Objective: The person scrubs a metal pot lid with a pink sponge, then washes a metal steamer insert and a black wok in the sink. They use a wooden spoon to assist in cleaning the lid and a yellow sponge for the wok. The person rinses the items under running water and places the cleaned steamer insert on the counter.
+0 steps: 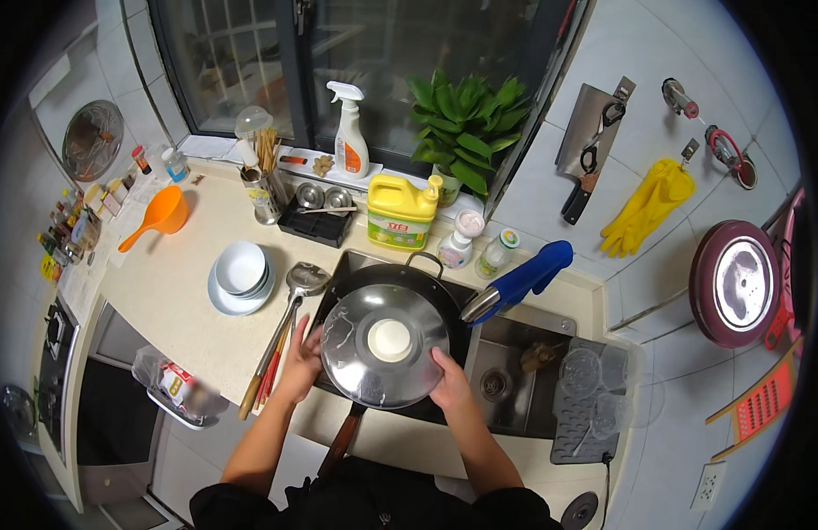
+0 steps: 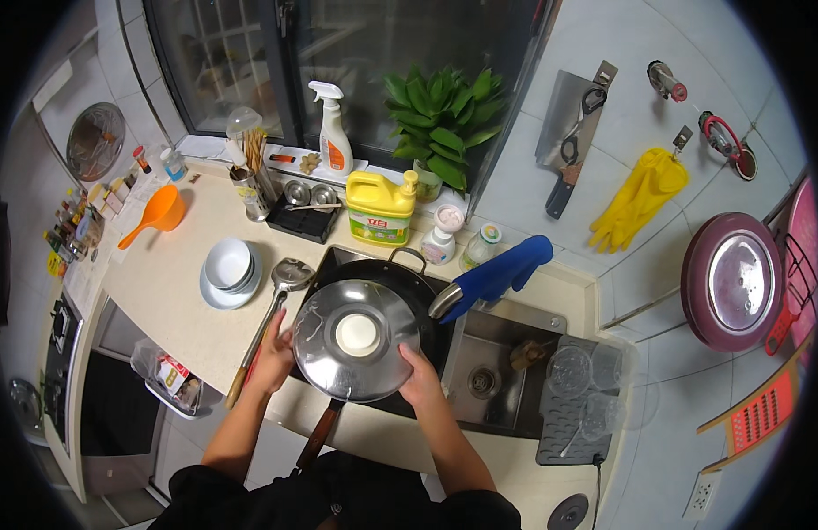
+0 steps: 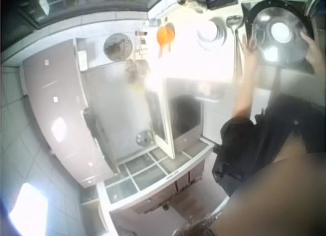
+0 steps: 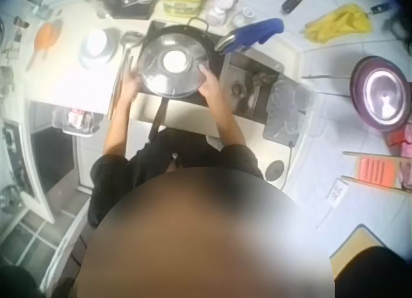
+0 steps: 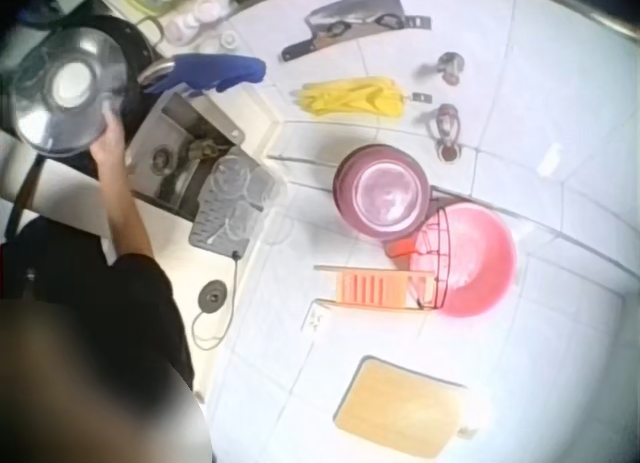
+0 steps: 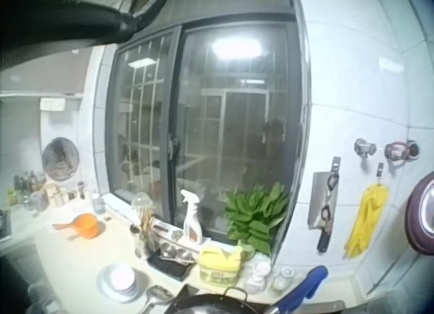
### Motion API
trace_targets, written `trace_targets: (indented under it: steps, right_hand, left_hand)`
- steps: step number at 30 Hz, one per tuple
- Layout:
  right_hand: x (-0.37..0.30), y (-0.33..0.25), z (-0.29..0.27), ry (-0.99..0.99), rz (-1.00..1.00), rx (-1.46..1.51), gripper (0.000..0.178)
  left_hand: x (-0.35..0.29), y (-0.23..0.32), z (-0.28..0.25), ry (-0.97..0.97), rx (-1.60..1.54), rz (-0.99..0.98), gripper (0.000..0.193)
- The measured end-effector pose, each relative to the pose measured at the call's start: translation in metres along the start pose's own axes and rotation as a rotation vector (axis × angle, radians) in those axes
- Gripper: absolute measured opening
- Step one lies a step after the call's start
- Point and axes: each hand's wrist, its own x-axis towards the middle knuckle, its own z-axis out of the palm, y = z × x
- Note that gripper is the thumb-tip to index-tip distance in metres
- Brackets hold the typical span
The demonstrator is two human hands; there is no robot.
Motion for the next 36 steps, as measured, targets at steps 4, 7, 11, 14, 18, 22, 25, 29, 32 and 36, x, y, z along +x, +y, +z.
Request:
trace_targets:
  steps: [4, 7, 11, 14, 18, 22, 25, 29, 32, 36]
  right_hand:
    - [0.0, 0.012, 0.0, -0.038, 0.018, -0.037, 0.039]
    - [0.005, 0.007, 0.007, 0.192, 0.114, -0.169, 0.055]
    - [0.014, 0.021, -0.057, 0.546, -0.056, -0.21, 0.042]
    - [0.012, 0.026, -0.041, 0.6, -0.501, -0.844, 0.026]
    - [-0.015, -0.002, 0.109, 0.095, -1.038, -1.524, 0.026]
    - [0.008, -0.021, 0.116, 0.058, -1.165, -1.673, 0.028]
    - [0.018, -0.032, 0.118, 0.052, -1.147, -1.695, 0.023]
    - [0.0, -0.025, 0.131, -0.121, -1.138, -1.804, 0.02]
    - [0.027, -0.046, 0.109, 0.113, -1.093, -1.734, 0.019]
    - [0.003, -0.02, 0.134, -0.163, -1.201, -1.855, 0.019]
  left_hand:
    - [0.001, -0.002, 0.002, -0.135, -0.709, -0.386, 0.042]
    - [0.006, 0.004, 0.017, -0.123, -0.41, -0.251, 0.055]
    - [-0.005, 0.023, 0.046, -0.192, -0.116, -0.117, 0.05]
    - [0.0, 0.02, 0.056, -0.228, 0.216, 0.011, 0.042]
    - [0.012, 0.006, 0.056, -0.357, 0.503, 0.098, 0.034]
    - [0.01, 0.012, 0.079, -0.379, 0.616, 0.129, 0.031]
    - [0.013, 0.005, 0.067, -0.373, 0.7, 0.022, 0.028]
    - [0.008, 0.012, 0.071, -0.391, 0.758, 0.154, 0.021]
    - [0.001, 0.015, 0.072, -0.38, 0.698, 0.059, 0.023]
    - [0.007, 0.009, 0.055, -0.398, 0.733, 0.167, 0.016]
